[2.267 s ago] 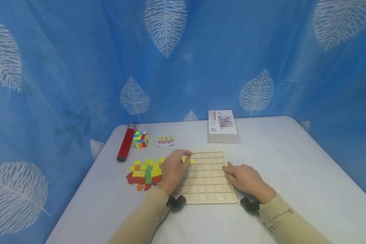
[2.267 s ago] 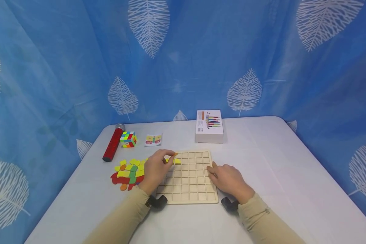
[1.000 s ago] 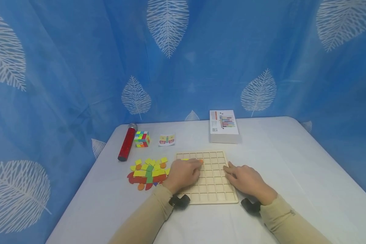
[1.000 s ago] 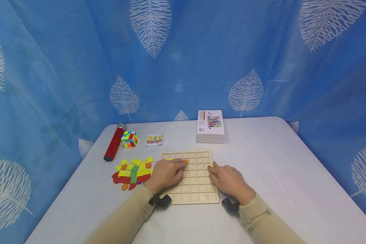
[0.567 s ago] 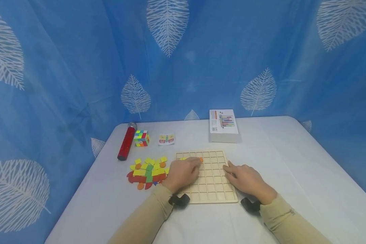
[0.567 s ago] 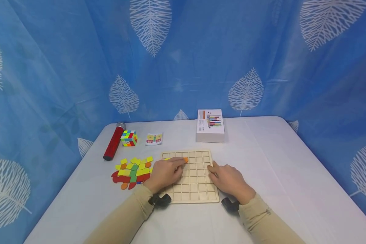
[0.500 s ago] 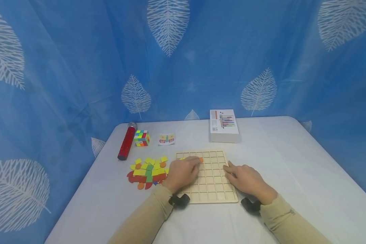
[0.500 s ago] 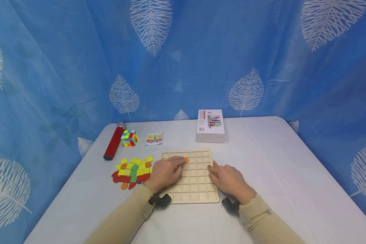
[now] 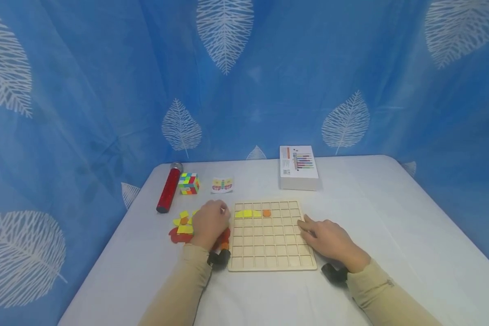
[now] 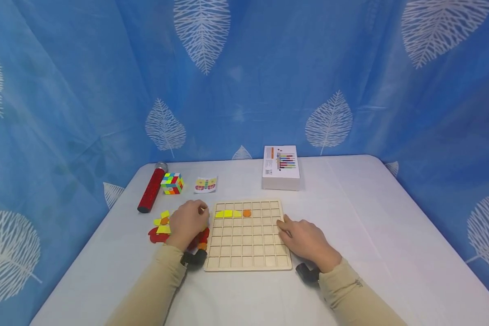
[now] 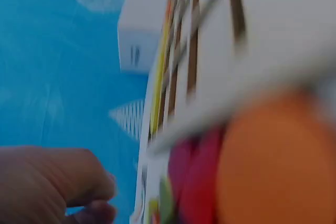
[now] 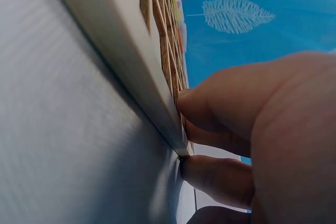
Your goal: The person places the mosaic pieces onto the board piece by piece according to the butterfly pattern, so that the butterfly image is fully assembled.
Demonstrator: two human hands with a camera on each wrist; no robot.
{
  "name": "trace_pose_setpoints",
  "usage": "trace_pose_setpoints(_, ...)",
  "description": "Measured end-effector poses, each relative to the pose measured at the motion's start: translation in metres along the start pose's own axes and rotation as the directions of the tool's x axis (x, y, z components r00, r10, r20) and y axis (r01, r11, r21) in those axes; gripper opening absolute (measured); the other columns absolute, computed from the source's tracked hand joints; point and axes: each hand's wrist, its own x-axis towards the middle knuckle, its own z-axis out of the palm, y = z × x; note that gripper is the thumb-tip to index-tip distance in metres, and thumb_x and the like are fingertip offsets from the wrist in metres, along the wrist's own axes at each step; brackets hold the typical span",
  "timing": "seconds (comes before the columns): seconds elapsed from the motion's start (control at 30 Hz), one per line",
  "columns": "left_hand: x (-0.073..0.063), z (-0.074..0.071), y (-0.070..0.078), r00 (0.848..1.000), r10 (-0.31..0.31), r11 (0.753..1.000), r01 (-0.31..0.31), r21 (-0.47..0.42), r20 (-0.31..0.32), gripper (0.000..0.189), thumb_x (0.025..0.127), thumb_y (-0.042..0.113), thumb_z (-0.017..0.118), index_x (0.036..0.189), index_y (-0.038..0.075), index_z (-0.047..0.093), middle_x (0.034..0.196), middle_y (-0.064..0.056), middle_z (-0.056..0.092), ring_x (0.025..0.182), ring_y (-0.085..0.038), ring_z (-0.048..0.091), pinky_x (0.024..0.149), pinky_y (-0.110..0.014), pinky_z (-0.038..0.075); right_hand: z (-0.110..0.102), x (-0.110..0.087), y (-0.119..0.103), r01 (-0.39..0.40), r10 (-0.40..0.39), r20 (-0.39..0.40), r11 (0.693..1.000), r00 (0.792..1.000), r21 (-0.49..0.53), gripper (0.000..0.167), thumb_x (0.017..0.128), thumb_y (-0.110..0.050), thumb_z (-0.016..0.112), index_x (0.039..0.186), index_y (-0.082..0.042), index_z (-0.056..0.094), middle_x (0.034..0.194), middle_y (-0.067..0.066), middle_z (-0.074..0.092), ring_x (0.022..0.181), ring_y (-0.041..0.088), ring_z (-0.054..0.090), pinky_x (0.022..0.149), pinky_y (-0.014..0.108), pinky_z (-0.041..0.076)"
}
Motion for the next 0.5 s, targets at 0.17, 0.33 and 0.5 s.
trace_pose_setpoints(0.17, 0.008, -0.015, -0.032, 0.977, -0.178, 0.984, 0.179, 0.002, 0.119, 0.040, 0.087, 0.031, 0.079, 0.119, 0.008, 0.069, 0.105, -0.010, 0.068, 0.087, -0.026, 0.063, 0.077, -0.044, 0.053, -0.001, 0.000, -0.002, 0.016, -0.016, -0.004, 1.000, 1.000, 0.001, 0.041, 0.103, -0.030, 0.058, 0.139, -0.010, 0.065, 0.147, 0.023, 0.055, 0.116, 0.043, 0.068, 0.095, 0.058, 0.053)
trace_pose_setpoints(0.33, 0.013, -0.017, -0.042, 0.956, -0.217, 0.972, 0.230, -0.041, 0.199, 0.040, 0.087, 0.035, 0.079, 0.116, 0.008, 0.070, 0.104, -0.009, 0.070, 0.089, -0.027, 0.062, 0.082, -0.046, 0.052, -0.001, -0.001, -0.001, 0.008, -0.008, -0.004, 1.000, 1.000, -0.001, 0.041, 0.104, -0.030, 0.058, 0.139, -0.011, 0.065, 0.147, 0.022, 0.055, 0.118, 0.044, 0.067, 0.095, 0.058, 0.053)
trace_pose_setpoints(0.5, 0.014, -0.013, -0.038, 0.945, -0.248, 0.961, 0.267, -0.065, 0.213, 0.045, 0.084, 0.034, 0.081, 0.117, 0.006, 0.067, 0.104, -0.010, 0.068, 0.089, -0.027, 0.062, 0.079, -0.043, 0.053, -0.001, 0.000, -0.001, 0.002, -0.002, -0.003, 1.000, 1.000, 0.005, 0.041, 0.104, -0.031, 0.058, 0.140, -0.011, 0.064, 0.148, 0.022, 0.054, 0.119, 0.044, 0.066, 0.096, 0.058, 0.052)
